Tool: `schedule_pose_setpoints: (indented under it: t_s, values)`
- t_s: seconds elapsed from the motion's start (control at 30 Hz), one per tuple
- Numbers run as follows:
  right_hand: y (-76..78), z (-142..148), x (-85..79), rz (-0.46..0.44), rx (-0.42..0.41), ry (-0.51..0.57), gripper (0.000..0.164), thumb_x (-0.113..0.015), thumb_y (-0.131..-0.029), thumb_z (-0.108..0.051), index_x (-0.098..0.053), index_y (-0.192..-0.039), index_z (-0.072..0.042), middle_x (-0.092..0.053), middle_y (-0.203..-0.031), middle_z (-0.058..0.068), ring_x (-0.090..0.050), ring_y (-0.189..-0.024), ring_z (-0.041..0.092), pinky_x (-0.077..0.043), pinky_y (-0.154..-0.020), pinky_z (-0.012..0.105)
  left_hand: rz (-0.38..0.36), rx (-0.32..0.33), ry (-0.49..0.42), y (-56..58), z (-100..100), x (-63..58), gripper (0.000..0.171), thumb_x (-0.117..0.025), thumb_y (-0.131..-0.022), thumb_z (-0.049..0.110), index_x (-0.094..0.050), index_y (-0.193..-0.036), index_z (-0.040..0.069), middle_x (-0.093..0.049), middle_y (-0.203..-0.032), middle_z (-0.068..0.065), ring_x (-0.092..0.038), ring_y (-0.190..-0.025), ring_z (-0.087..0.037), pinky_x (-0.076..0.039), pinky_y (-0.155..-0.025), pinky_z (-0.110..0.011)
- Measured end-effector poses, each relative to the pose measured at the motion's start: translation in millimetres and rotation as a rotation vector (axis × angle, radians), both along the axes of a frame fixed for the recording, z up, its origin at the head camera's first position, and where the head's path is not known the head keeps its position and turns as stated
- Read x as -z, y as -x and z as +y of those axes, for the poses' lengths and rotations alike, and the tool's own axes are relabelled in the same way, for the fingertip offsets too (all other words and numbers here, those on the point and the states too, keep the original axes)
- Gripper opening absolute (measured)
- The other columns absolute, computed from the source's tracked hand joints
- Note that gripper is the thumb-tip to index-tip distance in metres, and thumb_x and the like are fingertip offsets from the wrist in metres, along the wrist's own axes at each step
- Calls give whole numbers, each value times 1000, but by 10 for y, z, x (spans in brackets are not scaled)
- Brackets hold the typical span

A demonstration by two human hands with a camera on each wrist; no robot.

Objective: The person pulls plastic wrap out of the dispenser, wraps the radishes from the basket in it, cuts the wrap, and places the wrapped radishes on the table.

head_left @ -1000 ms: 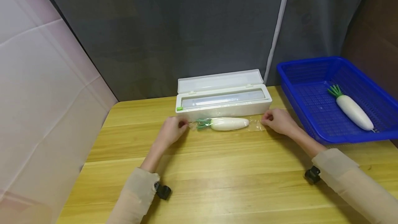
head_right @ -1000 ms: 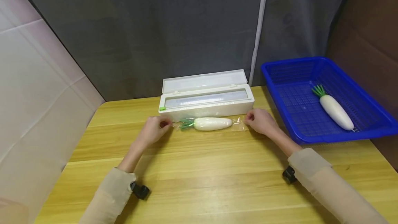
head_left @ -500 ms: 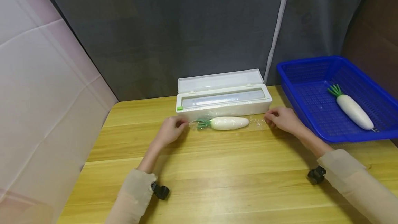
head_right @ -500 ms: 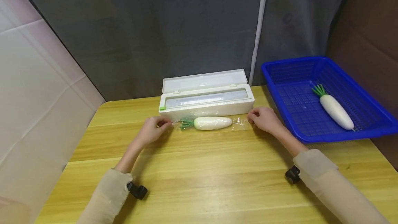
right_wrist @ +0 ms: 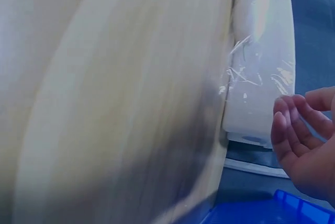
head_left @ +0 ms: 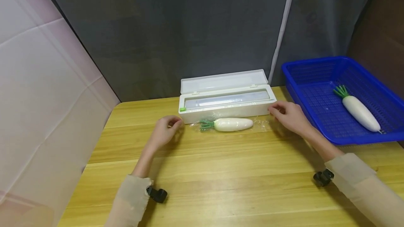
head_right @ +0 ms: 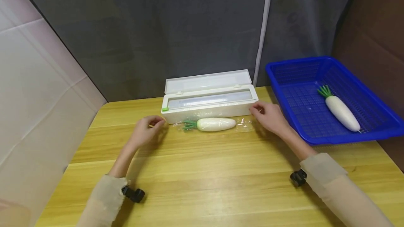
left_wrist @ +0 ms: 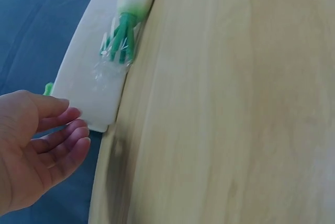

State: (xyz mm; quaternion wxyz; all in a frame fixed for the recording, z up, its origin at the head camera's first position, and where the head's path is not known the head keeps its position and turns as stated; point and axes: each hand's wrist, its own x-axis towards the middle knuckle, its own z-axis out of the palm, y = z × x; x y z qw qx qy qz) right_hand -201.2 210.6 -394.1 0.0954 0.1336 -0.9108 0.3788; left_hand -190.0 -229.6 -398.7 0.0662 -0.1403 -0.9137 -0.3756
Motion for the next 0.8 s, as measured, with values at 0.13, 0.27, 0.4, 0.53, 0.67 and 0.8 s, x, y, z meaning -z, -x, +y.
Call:
schedule_pose_setpoints:
  t_s: [0.13, 0.27, 0.4, 0.53, 0.67, 0.8]
  values:
    - [25, -44, -32, 37, -1, 36, 20, -62, -101, -22, -73, -103, -5, -70, -82, 13, -62, -68, 13, -43, -61, 23, 4, -40, -4, -20, -85, -37, 18, -62, -100, 8, -70, -105, -7, -71, -96, -17, -65, -87, -29, -52, -83, -45]
    - [47, -90, -76, 78, -12, 76, 19, -62, -101, -19, -72, -103, -3, -70, -83, 13, -61, -68, 12, -42, -59, 21, 13, -72, -9, -29, -143, -60, 18, -61, -101, 9, -70, -106, -6, -70, -99, -18, -65, -89, -30, -52, -83, -45]
    - [75, -140, -130, 124, -21, 113, 17, -62, -101, -17, -72, -103, -3, -70, -83, 13, -61, -66, 16, -42, -57, 20, 32, -101, -30, -18, -179, -74, 20, -60, -101, 9, -68, -111, -7, -67, -104, -21, -63, -95, -34, -51, -84, -46]
    - [105, -215, -197, 181, -32, 122, 16, -63, -100, -16, -72, -104, -3, -70, -83, 11, -60, -67, 16, -42, -58, 18, 45, -132, -60, 4, -197, -89, 25, -61, -101, 10, -65, -119, -7, -62, -112, -22, -60, -100, -35, -51, -83, -46]
    - [141, -312, -246, 237, -70, 112, 15, -64, -99, -13, -73, -103, -2, -69, -84, 7, -56, -70, 15, -42, -61, 18, 66, -123, -61, 41, -185, -107, 31, -62, -101, 15, -61, -125, -6, -58, -121, -23, -59, -105, -35, -52, -85, -48]
    - [190, -415, -263, 255, -133, 101, 15, -63, -99, -10, -72, -104, 1, -69, -86, 8, -56, -71, 18, -43, -64, 21, 73, -83, -66, 82, -154, -123, 40, -65, -100, 20, -58, -130, -6, -53, -128, -24, -56, -110, -39, -52, -89, -52]
